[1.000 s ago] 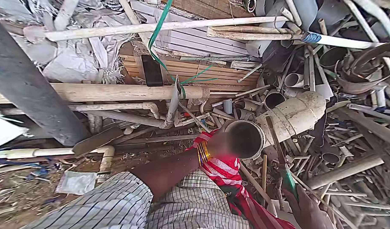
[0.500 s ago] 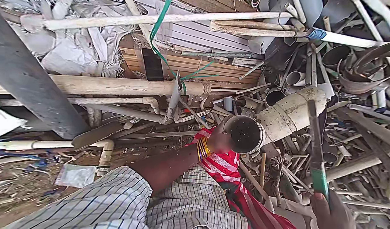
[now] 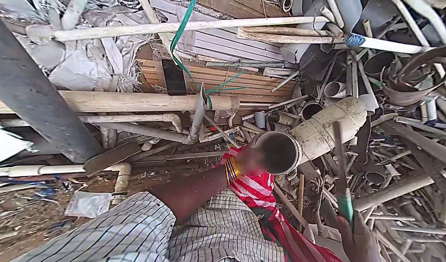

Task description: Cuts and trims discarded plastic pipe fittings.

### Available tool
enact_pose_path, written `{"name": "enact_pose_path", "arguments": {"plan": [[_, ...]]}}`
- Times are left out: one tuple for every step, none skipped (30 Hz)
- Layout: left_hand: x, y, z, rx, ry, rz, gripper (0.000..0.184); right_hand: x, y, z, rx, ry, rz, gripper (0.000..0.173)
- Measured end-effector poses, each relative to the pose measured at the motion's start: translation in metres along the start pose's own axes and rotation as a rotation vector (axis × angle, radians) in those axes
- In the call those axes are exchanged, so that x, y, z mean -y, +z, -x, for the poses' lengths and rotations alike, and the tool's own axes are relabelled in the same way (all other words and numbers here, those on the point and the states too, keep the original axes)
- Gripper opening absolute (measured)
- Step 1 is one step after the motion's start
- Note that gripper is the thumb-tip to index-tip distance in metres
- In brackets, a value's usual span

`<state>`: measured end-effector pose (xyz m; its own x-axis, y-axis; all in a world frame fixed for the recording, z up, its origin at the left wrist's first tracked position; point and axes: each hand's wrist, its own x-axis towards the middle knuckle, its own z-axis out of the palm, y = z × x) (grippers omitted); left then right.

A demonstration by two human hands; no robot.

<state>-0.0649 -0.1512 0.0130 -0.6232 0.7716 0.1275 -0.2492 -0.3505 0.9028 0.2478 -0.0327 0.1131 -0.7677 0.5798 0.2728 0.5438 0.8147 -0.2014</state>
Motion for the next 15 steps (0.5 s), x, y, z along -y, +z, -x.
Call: {"name": "enact_pose_path", "arguments": {"plan": [[0.000,0.000,0.000,0.002,-0.005,-0.004,0.070,0.003,-0.001,-0.003,0.135,0.034,0.051,0.052],[0.000,0.000,0.000,0.005,-0.014,-0.006,0.071,0.002,-0.002,-0.004,0.169,0.046,0.078,0.050],[-0.001,0.000,0.000,0.008,-0.022,-0.001,0.071,0.000,-0.008,-0.006,0.134,0.041,0.077,0.053],[-0.001,0.000,0.000,0.011,-0.021,0.002,0.071,-0.002,-0.015,-0.008,0.048,0.035,0.044,0.062],[0.000,0.000,0.001,0.013,-0.019,0.008,0.071,-0.003,-0.020,-0.007,-0.051,0.039,-0.032,0.073],[0.001,0.000,0.002,0.013,-0.009,0.011,0.071,-0.005,-0.020,-0.008,-0.165,0.016,-0.115,0.078],[0.002,-0.001,0.001,0.013,0.000,0.010,0.070,-0.005,-0.015,-0.009,-0.236,-0.010,-0.171,0.076],[0.003,-0.001,0.002,0.020,0.001,0.004,0.070,-0.003,-0.010,-0.006,-0.230,-0.023,-0.153,0.074],[0.003,-0.002,0.001,0.026,0.006,-0.003,0.070,-0.001,-0.007,-0.003,-0.136,-0.010,-0.075,0.070],[0.003,-0.001,0.000,0.031,0.009,-0.004,0.070,0.004,-0.006,-0.005,0.024,0.015,0.002,0.059],[0.003,-0.001,0.000,0.035,0.010,-0.003,0.070,0.005,-0.007,-0.007,0.173,0.050,0.048,0.051],[0.003,-0.001,0.000,0.039,0.010,-0.005,0.070,0.005,-0.007,-0.008,0.205,0.052,0.078,0.050],[0.001,-0.001,-0.001,0.039,0.014,-0.006,0.070,0.005,-0.012,-0.010,0.156,0.038,0.082,0.053],[0.000,-0.001,0.000,0.040,0.010,-0.012,0.070,0.005,-0.019,-0.011,0.074,0.032,0.071,0.059],[-0.001,-0.001,0.001,0.043,0.007,-0.022,0.069,0.004,-0.024,-0.012,-0.028,0.023,0.039,0.070]]}}
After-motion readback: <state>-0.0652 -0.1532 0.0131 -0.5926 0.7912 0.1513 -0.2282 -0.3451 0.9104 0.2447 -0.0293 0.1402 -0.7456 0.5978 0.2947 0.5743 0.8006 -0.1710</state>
